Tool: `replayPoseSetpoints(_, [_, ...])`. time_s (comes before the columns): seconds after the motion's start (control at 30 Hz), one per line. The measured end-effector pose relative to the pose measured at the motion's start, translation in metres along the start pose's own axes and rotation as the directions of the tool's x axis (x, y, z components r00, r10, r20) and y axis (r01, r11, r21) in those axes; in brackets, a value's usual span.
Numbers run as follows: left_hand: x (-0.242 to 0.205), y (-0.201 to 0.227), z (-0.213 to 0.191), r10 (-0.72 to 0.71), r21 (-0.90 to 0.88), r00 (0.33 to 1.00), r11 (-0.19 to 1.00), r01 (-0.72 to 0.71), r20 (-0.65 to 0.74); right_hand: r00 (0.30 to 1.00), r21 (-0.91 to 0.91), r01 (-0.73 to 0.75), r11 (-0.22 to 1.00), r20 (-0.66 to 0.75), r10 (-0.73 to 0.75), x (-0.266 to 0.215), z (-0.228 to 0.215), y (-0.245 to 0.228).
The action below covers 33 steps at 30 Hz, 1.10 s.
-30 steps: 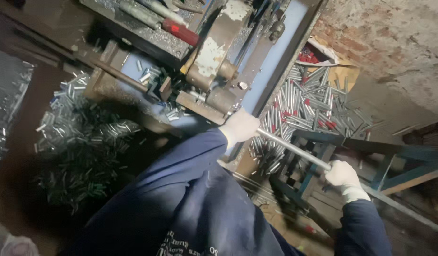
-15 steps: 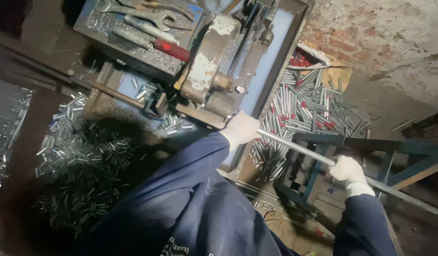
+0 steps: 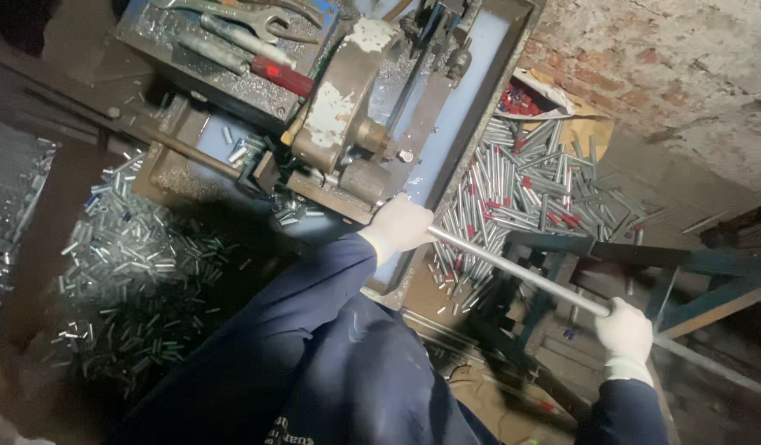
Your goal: The person operates a manual metal cutting machine, feeding a long metal rod into the cutter and repeatedly pulling a lever to cut the rod into small cylindrical pieces. The cut pieces fall into a collection area below the machine.
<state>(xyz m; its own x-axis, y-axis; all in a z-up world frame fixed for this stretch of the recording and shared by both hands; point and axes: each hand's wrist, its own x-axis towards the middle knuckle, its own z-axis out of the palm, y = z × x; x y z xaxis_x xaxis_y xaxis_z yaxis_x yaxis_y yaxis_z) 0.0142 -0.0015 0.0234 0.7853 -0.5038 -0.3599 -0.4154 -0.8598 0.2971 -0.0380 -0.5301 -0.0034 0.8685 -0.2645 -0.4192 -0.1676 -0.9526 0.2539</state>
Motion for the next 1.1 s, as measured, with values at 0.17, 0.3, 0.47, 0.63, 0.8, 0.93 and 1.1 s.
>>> replayPoseSetpoints(0.17, [-0.007,0.002,0.005,0.020,0.019,0.999,1.000,-0.019,-0.031,0.986,-0.072,-0.046,0.996,0.157,0.057,0.009,0.001,-0.004])
replayPoseSetpoints(0.3, [-0.010,0.004,0.016,0.028,0.024,0.988,0.999,-0.025,-0.155,0.955,-0.123,-0.039,0.992,0.288,0.074,0.011,-0.009,-0.008])
replayPoseSetpoints(0.47, [-0.014,-0.001,0.026,0.035,0.028,0.978,0.999,-0.030,-0.204,0.964,-0.106,0.039,0.994,0.267,-0.009,-0.009,-0.020,-0.042])
replayPoseSetpoints(0.63, [-0.006,-0.002,0.029,0.061,0.031,0.981,0.998,-0.056,-0.183,0.969,-0.103,0.027,0.994,0.247,-0.001,-0.013,-0.028,-0.047])
replayPoseSetpoints(0.8, [-0.007,-0.003,0.034,0.059,0.012,0.979,0.998,-0.057,-0.195,0.969,-0.132,0.052,0.990,0.247,-0.018,-0.004,-0.014,-0.042])
replayPoseSetpoints(0.93, [-0.008,-0.002,0.028,0.073,0.058,0.987,0.996,-0.065,-0.143,0.974,-0.129,0.028,0.991,0.225,0.002,-0.007,-0.018,-0.048])
replayPoseSetpoints(1.1, [0.003,-0.001,0.030,0.085,0.104,0.991,0.992,-0.074,-0.102,0.972,-0.172,0.005,0.985,0.231,0.035,0.000,-0.019,-0.047])
